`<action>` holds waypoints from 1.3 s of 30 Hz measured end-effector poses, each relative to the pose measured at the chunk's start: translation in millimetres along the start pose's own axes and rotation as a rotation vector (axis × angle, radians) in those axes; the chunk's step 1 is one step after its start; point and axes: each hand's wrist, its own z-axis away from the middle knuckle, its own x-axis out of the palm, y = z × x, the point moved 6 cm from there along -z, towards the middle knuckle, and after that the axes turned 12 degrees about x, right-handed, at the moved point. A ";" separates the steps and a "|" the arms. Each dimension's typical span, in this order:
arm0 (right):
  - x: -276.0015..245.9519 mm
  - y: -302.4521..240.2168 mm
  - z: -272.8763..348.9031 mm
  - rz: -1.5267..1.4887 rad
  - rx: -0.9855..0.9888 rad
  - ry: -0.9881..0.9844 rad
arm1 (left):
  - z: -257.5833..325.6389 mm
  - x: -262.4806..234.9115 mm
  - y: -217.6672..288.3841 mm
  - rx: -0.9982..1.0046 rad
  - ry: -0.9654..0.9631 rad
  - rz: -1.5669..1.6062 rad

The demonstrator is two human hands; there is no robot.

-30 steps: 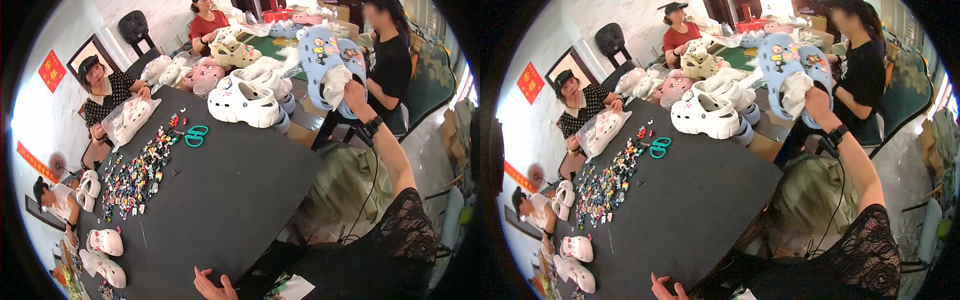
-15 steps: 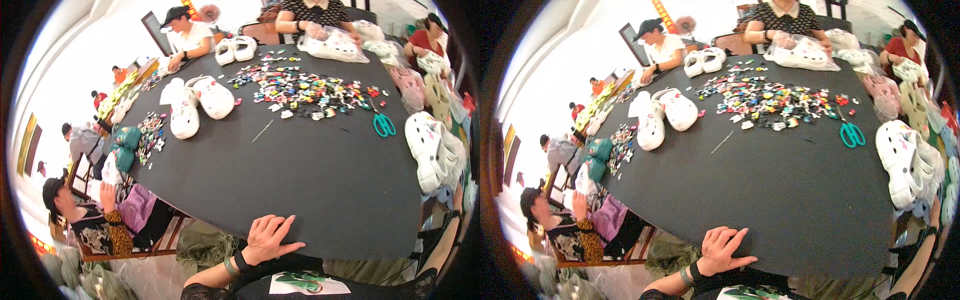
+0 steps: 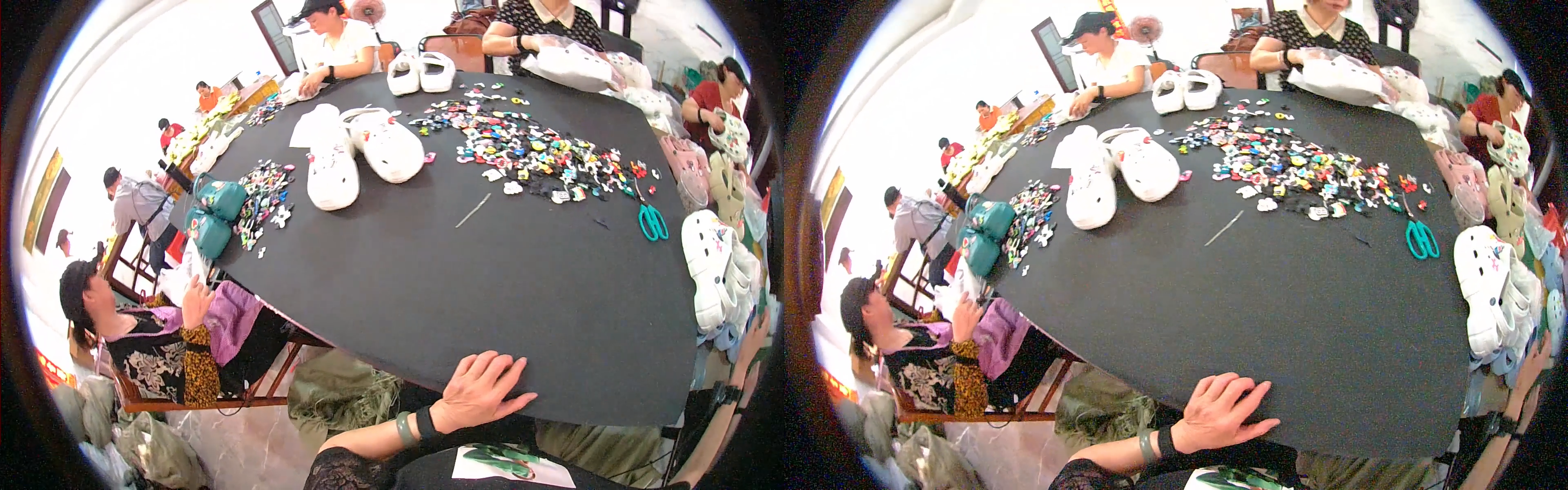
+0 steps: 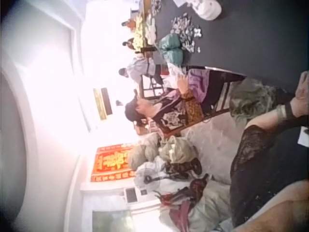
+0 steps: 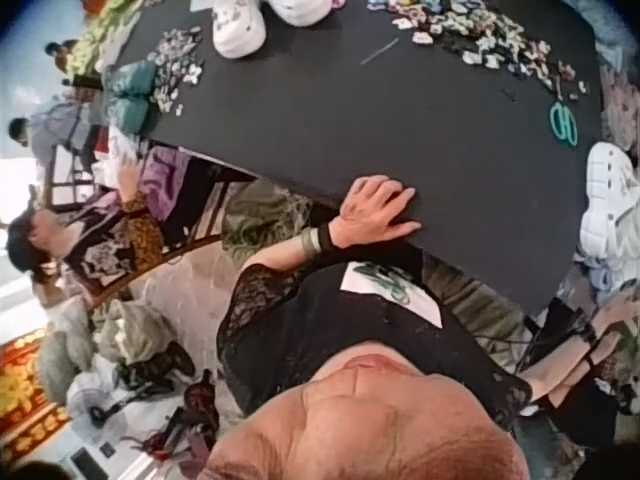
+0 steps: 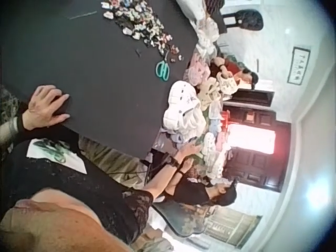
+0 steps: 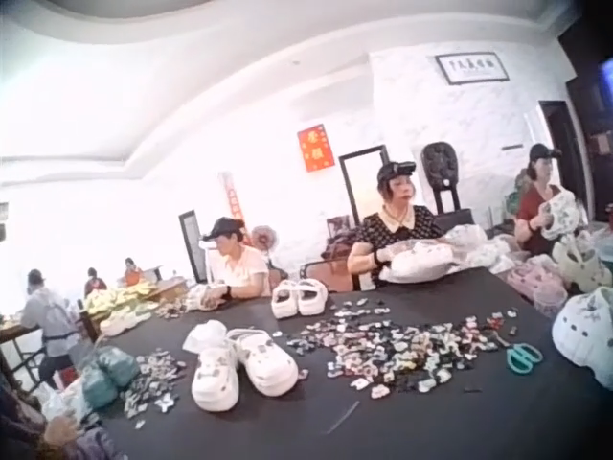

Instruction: Attaching decorative charms and accessories to various pairs of clogs while seated at a shared work table.

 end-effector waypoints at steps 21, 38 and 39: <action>-16.4 -811.5 180.2 -0.404 -0.927 -0.870 | 36.9 -201.9 -167.2 -0.615 0.113 -0.021; 109.3 -784.4 183.0 -1.211 -0.427 -1.638 | 13.0 -146.0 -431.8 -0.399 0.410 0.282; 108.3 -774.9 182.7 -1.175 -0.394 -1.671 | -0.6 -130.0 -410.9 -0.449 0.352 0.115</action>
